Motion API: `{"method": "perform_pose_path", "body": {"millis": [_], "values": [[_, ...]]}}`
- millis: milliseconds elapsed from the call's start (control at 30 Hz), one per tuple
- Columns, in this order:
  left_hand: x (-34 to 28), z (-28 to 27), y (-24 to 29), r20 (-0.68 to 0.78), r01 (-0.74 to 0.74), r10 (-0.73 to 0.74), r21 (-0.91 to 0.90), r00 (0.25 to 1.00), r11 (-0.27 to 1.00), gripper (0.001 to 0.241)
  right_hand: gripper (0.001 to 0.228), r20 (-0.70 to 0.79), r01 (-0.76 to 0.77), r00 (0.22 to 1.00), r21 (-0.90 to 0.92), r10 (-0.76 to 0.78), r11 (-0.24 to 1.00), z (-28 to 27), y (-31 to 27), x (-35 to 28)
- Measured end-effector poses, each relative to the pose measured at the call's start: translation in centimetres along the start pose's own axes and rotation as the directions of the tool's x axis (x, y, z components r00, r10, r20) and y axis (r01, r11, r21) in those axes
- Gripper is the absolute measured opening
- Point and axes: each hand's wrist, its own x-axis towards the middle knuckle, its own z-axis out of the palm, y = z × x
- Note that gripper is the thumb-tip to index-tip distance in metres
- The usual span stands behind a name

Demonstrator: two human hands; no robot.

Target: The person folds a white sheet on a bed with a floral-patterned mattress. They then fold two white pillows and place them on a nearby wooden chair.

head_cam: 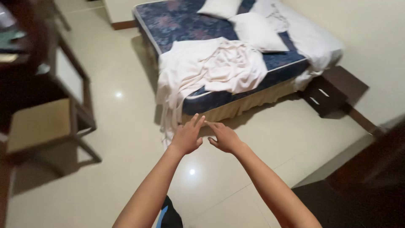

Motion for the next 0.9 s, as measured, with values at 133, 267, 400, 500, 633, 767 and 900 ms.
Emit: {"method": "perform_pose_path", "body": {"millis": [133,267,400,500,633,767,900], "values": [[6.4,0.7,-2.8,-0.069,-0.117,0.116,-0.022,0.991,0.993,0.088,0.078,-0.04,-0.075,0.997,-0.076,0.073,0.994,-1.1,4.1,3.3],[12.2,0.4,-6.8,-0.041,-0.123,0.12,-0.063,0.992,0.99,0.087,0.078,-0.021,-0.184,0.983,-0.074,0.183,0.98,-2.2,6.7,9.3],[15.2,1.2,-10.9,-0.022,-0.133,0.132,-0.098,0.991,0.986,0.087,0.075,-0.12,-0.278,0.954,-0.003,0.276,0.961,-0.6,7.3,13.0],[18.6,4.3,-13.6,-0.044,-0.213,0.21,-0.107,0.977,0.971,0.088,0.077,-0.084,-0.187,0.979,-0.022,0.184,0.982,1.8,9.8,15.3],[22.3,2.1,-13.7,-0.027,-0.176,0.174,-0.124,0.984,0.977,0.088,0.082,-0.01,-0.079,0.997,-0.111,0.079,0.991,1.0,12.5,18.9],[26.7,2.1,-14.5,-0.033,-0.136,0.134,-0.089,0.99,0.987,0.087,0.076,-0.076,-0.153,0.985,0.001,0.153,0.988,-1.5,15.8,23.4],[31.5,3.6,-15.6,-0.145,-0.138,0.139,0.014,0.98,0.99,0.09,0.075,-0.16,0.011,0.987,0.059,-0.001,0.998,-1.1,20.8,27.6]]}}
